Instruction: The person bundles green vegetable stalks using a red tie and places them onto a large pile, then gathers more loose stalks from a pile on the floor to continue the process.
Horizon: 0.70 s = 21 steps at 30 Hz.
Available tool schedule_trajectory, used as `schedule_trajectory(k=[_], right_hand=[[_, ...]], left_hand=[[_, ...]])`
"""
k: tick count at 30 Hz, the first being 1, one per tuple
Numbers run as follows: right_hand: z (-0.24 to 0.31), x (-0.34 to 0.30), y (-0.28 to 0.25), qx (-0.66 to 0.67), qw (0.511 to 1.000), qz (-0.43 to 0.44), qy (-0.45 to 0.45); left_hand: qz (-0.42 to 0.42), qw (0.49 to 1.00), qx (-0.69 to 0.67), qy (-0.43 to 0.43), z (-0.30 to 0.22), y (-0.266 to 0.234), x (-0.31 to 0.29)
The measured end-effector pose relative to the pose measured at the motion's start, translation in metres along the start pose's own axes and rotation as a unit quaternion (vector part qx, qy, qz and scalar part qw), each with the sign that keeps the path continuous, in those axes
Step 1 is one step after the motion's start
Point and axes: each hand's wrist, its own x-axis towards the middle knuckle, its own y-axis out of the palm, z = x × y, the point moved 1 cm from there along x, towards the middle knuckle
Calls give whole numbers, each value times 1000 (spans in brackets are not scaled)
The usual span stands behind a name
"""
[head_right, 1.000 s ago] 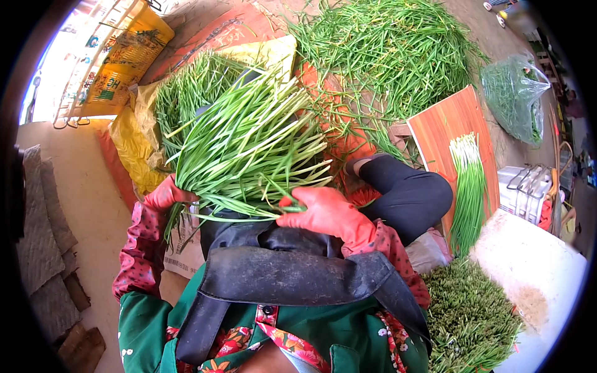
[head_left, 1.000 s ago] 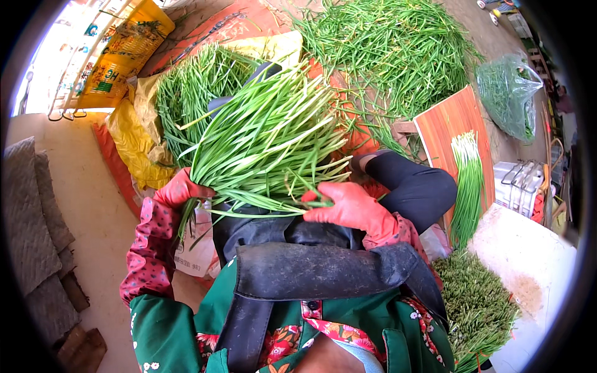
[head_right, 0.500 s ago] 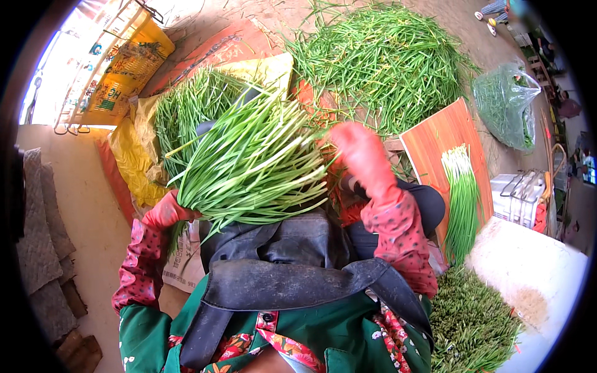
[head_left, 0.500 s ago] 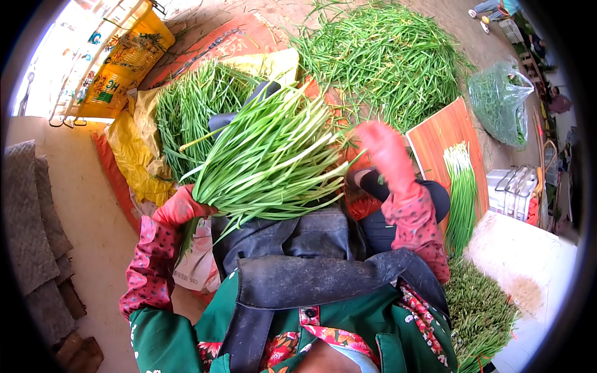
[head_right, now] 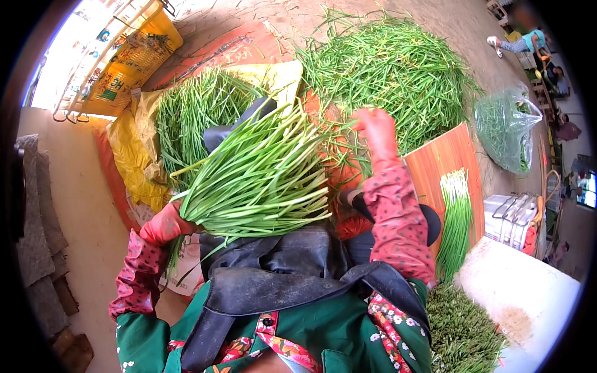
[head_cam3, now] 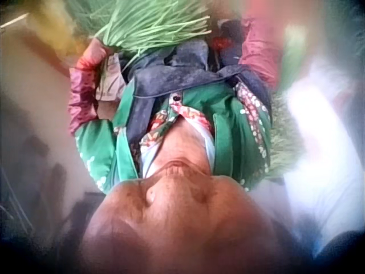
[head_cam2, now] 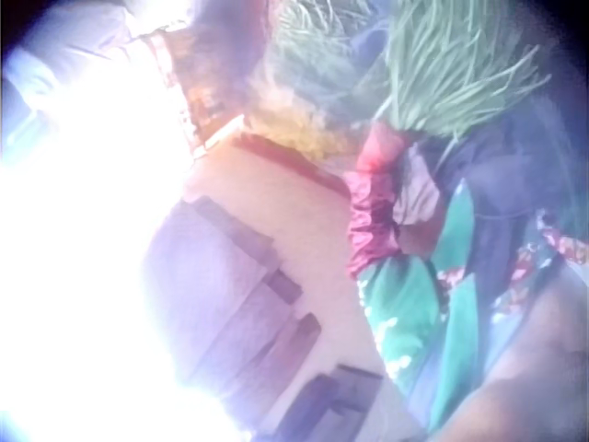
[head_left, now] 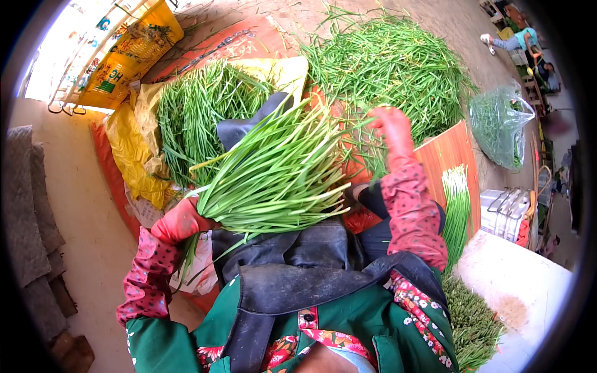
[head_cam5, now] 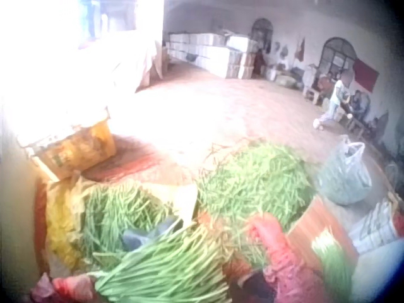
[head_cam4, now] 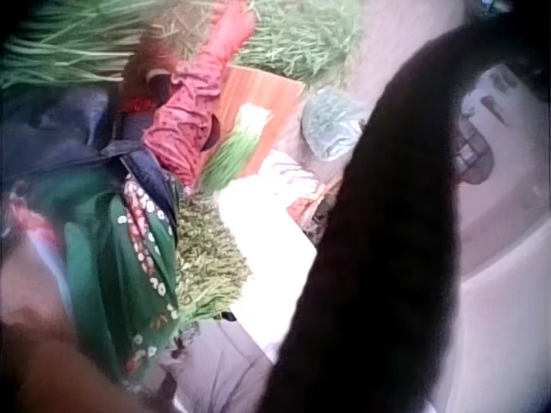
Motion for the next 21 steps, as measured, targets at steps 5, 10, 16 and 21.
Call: schedule_trajectory(k=[5, 10, 16, 21], right_hand=[[52, -20, 43, -120, 930, 146, -316], [3, 3, 98, -308, 902, 112, -279], [-20, 21, 23, -141, 982, 118, -49], [-23, -20, 90, -152, 965, 212, -24]], left_hand=[[4, 1000, -11, -19, -11, 0, 4], [35, 997, 73, -8, -3, -8, 0], [-6, 996, -89, -31, -11, 4, -6], [25, 993, -8, -114, -3, -11, -2]])
